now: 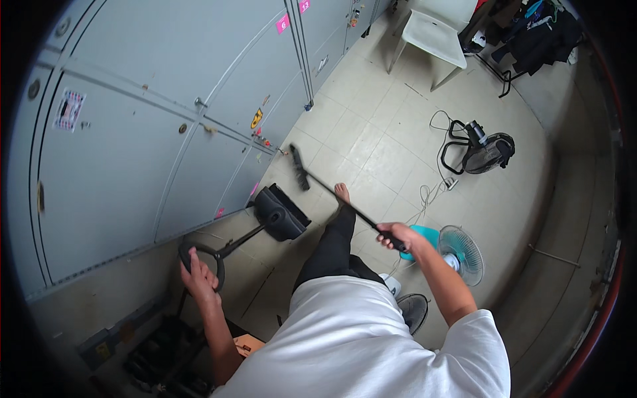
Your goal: The person sweeps the floor using a broom and a dustpan, moving a chair and picking up a fan cover by hand.
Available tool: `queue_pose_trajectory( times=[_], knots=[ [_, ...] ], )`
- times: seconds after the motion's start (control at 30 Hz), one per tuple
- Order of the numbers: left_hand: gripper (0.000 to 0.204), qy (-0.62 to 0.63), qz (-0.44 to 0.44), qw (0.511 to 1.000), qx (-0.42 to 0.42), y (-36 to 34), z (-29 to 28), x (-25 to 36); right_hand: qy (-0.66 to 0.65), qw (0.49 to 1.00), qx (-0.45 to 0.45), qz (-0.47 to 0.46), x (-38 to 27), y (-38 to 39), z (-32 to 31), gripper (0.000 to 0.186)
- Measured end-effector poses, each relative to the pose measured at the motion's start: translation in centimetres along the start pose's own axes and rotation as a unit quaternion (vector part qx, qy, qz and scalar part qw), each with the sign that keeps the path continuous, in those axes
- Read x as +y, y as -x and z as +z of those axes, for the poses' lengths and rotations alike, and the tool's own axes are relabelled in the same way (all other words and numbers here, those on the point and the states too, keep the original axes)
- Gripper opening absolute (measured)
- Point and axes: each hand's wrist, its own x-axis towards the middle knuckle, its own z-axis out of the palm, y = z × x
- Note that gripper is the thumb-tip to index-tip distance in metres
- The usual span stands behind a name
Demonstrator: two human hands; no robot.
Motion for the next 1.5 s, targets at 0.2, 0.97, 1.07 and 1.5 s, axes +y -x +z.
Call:
queue_pose_trajectory(
  times=[0.2, 0.97, 1.07, 1.5],
  knots=[
    [0.021, -0.076, -0.068, 0.990, 0.097, -0.3, 1.0, -4.0, 0.121, 0.988, -0.082, 0.054, -6.3, -12.2, 0.2, 0.018],
    [0.022, -0.034, -0.129, 0.983, 0.124, -6.5, 16.3, -5.7, -0.215, 0.974, 0.045, 0.046, -10.9, -3.8, -14.1, 0.018],
    [0.022, -0.013, -0.110, 0.988, 0.105, -6.2, 18.0, -5.9, -0.150, 0.988, -0.036, -0.024, -12.2, -2.5, -12.4, 0.016],
    [0.017, -0.002, -0.092, 0.996, 0.016, -4.0, 27.4, -3.9, -0.288, 0.948, -0.129, 0.041, -21.4, -15.6, -10.2, 0.032]
  ],
)
